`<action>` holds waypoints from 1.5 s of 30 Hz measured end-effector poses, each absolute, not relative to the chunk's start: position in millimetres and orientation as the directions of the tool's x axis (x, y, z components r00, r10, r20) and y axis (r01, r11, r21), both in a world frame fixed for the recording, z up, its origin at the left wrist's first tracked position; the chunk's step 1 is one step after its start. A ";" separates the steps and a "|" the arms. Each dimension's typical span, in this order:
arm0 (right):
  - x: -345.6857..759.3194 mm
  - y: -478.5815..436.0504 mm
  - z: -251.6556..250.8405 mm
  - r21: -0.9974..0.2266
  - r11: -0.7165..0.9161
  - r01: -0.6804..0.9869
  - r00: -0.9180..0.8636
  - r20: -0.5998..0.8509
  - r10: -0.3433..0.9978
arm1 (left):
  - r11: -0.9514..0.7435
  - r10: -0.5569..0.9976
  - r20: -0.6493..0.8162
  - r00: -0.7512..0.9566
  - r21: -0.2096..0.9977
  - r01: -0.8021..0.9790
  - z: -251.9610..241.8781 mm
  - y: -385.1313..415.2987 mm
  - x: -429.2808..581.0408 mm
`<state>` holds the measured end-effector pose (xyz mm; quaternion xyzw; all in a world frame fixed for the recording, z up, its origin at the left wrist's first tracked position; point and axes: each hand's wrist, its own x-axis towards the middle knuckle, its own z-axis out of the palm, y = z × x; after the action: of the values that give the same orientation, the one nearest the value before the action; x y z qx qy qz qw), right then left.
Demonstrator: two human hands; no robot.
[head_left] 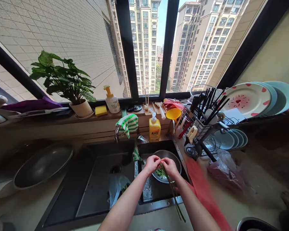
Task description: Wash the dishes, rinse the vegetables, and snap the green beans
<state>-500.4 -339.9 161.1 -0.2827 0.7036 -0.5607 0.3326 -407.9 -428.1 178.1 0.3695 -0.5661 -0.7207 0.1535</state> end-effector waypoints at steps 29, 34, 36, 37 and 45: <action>-500.4 -337.6 157.7 -0.838 0.092 0.537 -0.516 -0.413 -0.750 | -0.535 -0.232 -0.461 -0.857 0.796 -0.283 183.9 -418.5 -391.2; -503.9 -334.6 158.3 -0.804 0.113 0.584 -0.423 -0.420 -0.803 | -0.598 -0.227 -0.468 -0.854 0.759 -0.257 173.3 -417.4 -390.5; -504.0 -335.0 156.1 -0.837 0.142 0.528 -0.493 -0.438 -0.752 | -0.611 -0.277 -0.483 -0.831 0.755 -0.236 167.9 -415.2 -392.0; -503.5 -335.1 155.1 -0.849 0.158 0.505 -0.523 -0.446 -0.726 | -0.614 -0.316 -0.493 -0.811 0.758 -0.221 165.9 -414.2 -392.8; -495.0 -331.4 160.0 -0.911 0.171 0.375 -0.568 -0.371 -0.735 | -0.539 -0.479 -0.519 -0.708 0.811 -0.230 170.4 -413.8 -394.5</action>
<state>-495.0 -331.4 160.0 -0.1441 0.6244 -0.6276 0.4421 -394.5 -413.8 170.4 0.3741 -0.4739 -0.7933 0.0786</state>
